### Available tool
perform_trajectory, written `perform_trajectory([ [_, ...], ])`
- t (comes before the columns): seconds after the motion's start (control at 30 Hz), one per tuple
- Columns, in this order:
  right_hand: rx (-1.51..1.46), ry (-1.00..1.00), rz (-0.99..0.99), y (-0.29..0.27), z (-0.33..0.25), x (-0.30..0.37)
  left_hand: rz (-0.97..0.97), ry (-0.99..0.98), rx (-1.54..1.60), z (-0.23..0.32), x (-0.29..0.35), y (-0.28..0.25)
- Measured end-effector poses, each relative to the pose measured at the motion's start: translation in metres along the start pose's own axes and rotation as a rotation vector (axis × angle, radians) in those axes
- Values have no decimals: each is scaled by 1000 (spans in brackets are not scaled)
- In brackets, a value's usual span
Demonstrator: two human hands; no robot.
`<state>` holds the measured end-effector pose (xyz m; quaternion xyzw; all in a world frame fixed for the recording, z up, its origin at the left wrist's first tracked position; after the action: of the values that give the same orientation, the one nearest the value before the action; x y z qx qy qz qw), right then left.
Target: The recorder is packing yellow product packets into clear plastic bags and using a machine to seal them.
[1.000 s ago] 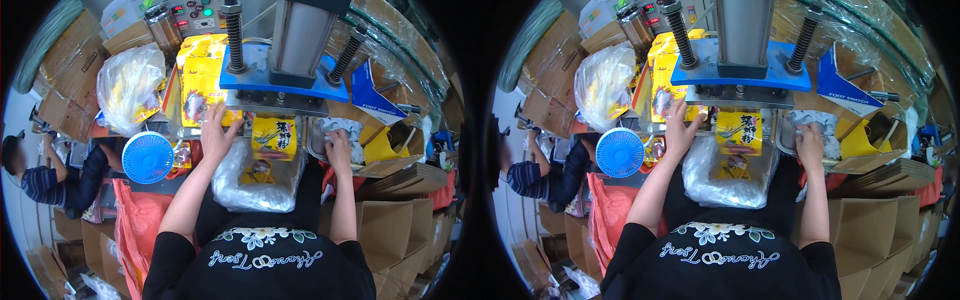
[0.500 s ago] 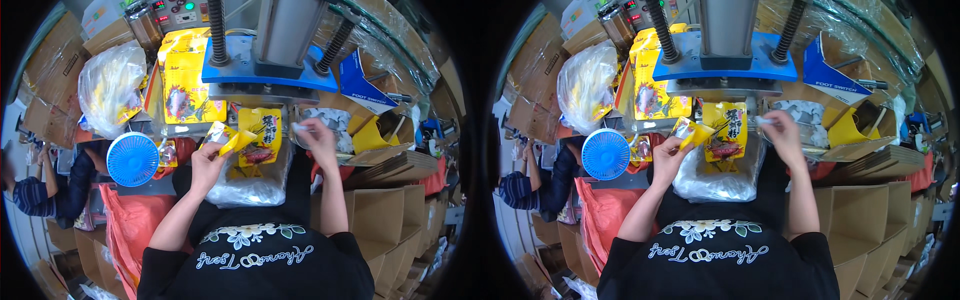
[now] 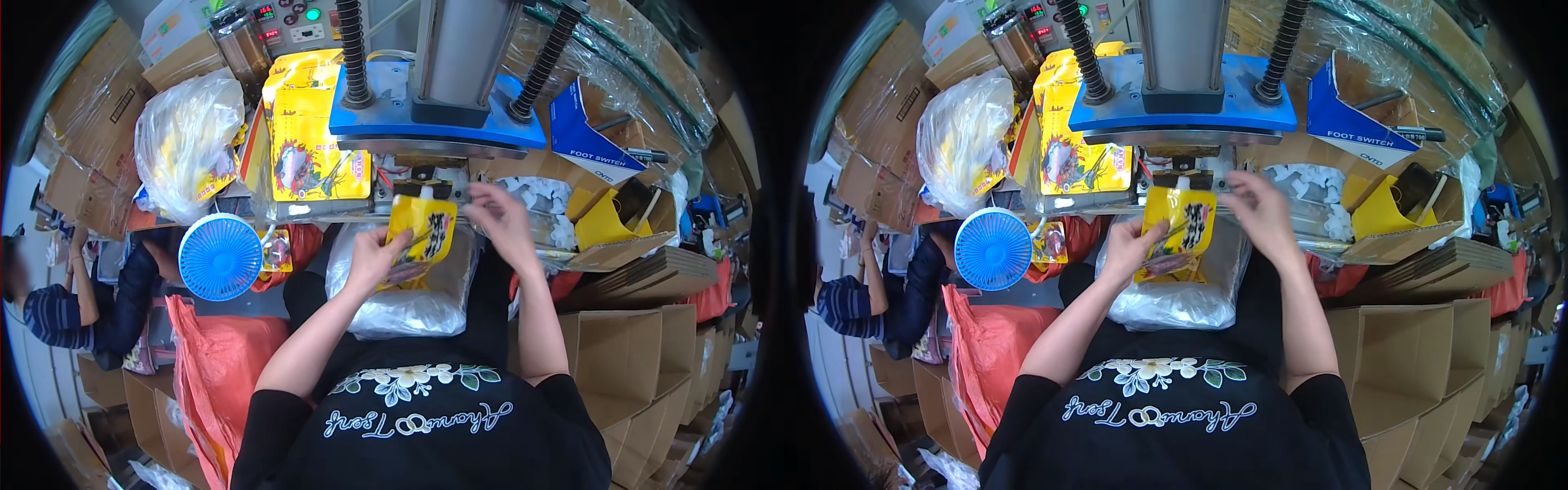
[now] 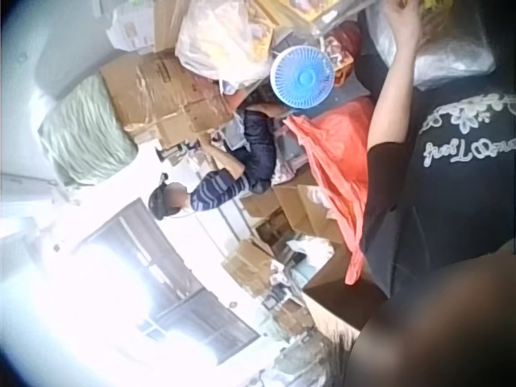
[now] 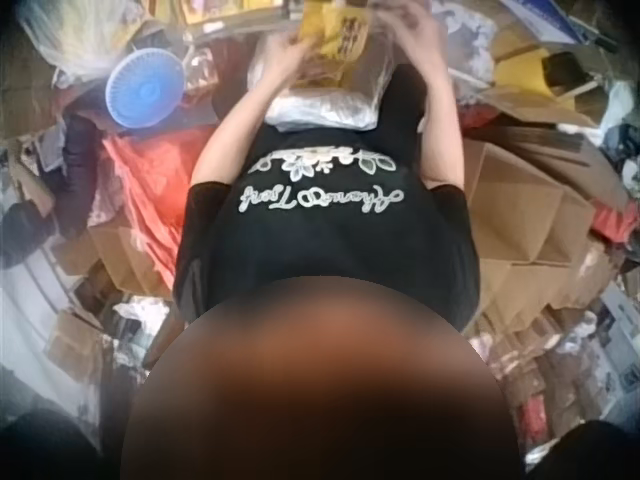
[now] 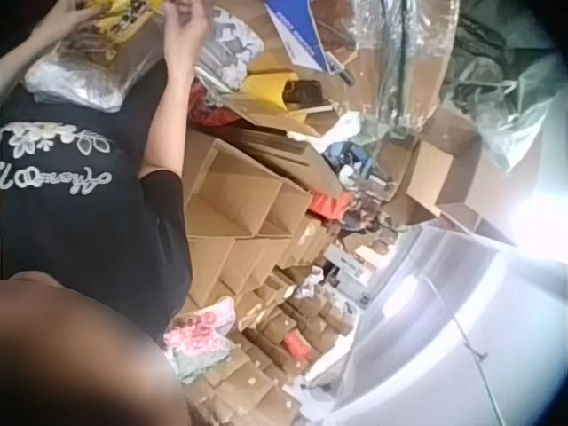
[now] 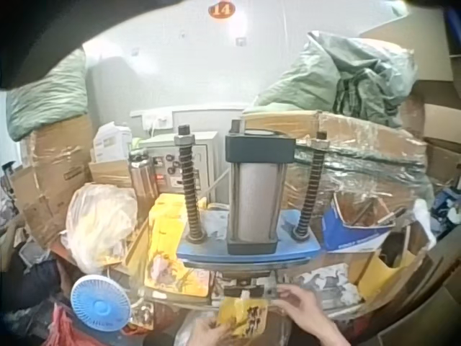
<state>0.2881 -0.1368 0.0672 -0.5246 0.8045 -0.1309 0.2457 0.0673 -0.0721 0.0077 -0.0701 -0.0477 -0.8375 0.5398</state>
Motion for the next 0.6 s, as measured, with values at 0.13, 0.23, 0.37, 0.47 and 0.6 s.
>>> perform_trajectory([
  [0.13,336,37,217,-54,35,-4,27,-139,358,-4,-29,15],
  [0.23,614,27,284,-72,49,-5,35,-169,437,-10,-46,14],
  [0.37,803,-11,268,-59,87,-8,31,-134,436,-7,-46,12],
  [0.47,794,-17,248,-52,90,-8,43,88,-192,27,-47,-14],
  [0.6,546,16,298,-55,94,-8,513,688,-955,30,-48,-67],
])
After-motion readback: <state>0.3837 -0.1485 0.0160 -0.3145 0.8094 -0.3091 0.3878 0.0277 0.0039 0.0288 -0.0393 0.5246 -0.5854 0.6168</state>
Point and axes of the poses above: each hand's wrist, its own x-axis away from the middle knuckle, its own y-axis out of the palm, z = x × y, the point moved 2 cm from there along -x, towards the middle knuckle, and after that the axes turned 3 degrees about z, right-handed, at the moved point
